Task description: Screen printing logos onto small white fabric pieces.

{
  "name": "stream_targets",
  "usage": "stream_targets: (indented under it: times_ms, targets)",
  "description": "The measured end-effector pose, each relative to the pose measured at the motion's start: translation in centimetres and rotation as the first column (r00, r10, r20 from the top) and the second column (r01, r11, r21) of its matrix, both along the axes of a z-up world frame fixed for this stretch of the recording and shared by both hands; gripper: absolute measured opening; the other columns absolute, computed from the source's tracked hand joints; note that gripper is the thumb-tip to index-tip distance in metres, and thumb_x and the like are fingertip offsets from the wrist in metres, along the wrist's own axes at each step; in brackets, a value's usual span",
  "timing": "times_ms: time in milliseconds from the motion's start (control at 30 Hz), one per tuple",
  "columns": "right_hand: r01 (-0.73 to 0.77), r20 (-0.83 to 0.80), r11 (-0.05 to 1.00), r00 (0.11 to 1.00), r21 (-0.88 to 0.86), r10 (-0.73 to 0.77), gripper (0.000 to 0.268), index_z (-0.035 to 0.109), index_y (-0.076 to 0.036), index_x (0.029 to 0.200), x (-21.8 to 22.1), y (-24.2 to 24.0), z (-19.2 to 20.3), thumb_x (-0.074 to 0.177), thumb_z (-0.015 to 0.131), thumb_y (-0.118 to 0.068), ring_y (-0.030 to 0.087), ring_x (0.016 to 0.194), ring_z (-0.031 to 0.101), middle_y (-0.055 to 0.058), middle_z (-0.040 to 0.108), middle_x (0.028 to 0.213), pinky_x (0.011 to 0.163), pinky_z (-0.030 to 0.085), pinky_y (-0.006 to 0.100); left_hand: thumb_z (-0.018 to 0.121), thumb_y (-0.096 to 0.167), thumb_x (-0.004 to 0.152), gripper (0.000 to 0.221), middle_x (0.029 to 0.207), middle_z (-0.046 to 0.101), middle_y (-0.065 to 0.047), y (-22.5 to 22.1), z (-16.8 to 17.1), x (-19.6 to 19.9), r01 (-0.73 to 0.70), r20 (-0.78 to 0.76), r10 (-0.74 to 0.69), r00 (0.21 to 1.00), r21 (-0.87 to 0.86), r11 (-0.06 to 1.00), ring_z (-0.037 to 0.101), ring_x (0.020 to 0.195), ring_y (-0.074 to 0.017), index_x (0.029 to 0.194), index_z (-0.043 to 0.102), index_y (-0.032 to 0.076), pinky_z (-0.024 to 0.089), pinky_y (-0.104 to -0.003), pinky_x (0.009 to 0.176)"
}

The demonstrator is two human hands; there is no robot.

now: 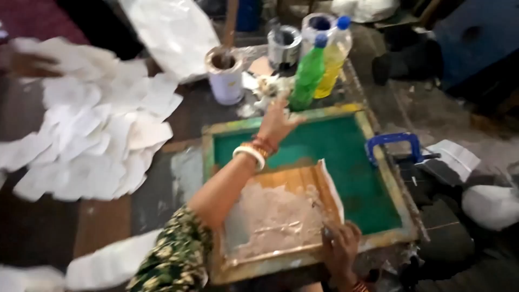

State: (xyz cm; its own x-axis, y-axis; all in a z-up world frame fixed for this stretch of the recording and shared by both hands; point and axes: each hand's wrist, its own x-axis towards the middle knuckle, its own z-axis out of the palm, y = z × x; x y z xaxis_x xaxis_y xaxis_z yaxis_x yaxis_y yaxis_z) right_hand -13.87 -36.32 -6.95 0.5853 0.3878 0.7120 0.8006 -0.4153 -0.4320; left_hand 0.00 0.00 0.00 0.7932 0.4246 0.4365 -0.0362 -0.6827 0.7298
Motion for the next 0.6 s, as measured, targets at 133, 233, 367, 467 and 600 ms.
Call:
stream_targets:
  times_ms: [133,233,367,467,600]
  targets:
    - [0.039,0.066,0.999,0.997,0.032,-0.041,0.03,0.069,-0.012,0.11,0.4,0.2,0.9,0.08,0.07,-0.009,0.03,0.099,0.063,0.008,0.07,0.107,0.103,0.043,0.049,0.095,0.043,0.064,0.107,0.139,0.057,-0.027,0.1,2.6,10.6,-0.178,0.012,0.179,0.984,-0.062,0.982,0.056,0.128,-0.0425,0.146,0.042,-0.002,0.044,-0.046,0.107]
    - [0.04,-0.033,0.999,0.999,0.034,-0.039,0.028,0.07,-0.012,0.113,0.0,0.6,0.9,0.085,0.071,-0.01,0.022,0.099,0.067,0.006,0.073,0.109,0.103,0.043,0.045,0.098,0.037,0.049,0.121,0.132,0.059,-0.026,0.0,3.3,12.6,-0.242,0.107,0.263,0.959,-0.175,0.954,0.059,0.121,-0.0412,0.146,0.038,-0.004,0.046,-0.044,0.103]
    - [0.047,-0.015,0.998,0.999,0.036,-0.047,0.029,0.07,-0.011,0.113,0.1,0.7,1.3,0.085,0.071,-0.013,0.022,0.1,0.067,0.006,0.072,0.109,0.102,0.043,0.044,0.095,0.03,0.056,0.104,0.128,0.067,-0.018,-0.2,2.8,12.0,-0.176,0.086,0.205,0.975,-0.261,0.949,0.067,0.116,-0.0343,0.146,0.048,0.005,0.053,-0.041,0.101]
    - [0.04,-0.029,0.999,0.999,0.012,-0.039,0.028,0.07,-0.009,0.112,0.0,0.6,1.8,0.083,0.071,-0.011,0.025,0.099,0.066,0.007,0.072,0.107,0.1,0.043,0.045,0.092,0.029,0.065,0.089,0.128,0.069,-0.015,-0.9,4.2,8.4,-0.119,0.197,0.162,0.967,-0.212,0.97,0.07,0.116,-0.0327,0.143,0.054,0.009,0.056,-0.041,0.102]
    - [0.046,-0.055,0.998,0.997,0.038,-0.044,0.018,0.068,-0.007,0.105,-0.5,0.1,1.1,0.087,0.071,-0.008,0.033,0.099,0.063,0.011,0.069,0.102,0.1,0.044,0.048,0.091,0.025,0.073,0.087,0.137,0.061,-0.017,-1.7,9.3,-0.9,-0.005,0.398,-0.1,0.912,0.254,0.967,0.06,0.126,-0.0368,0.147,0.048,0.008,0.048,-0.046,0.11]
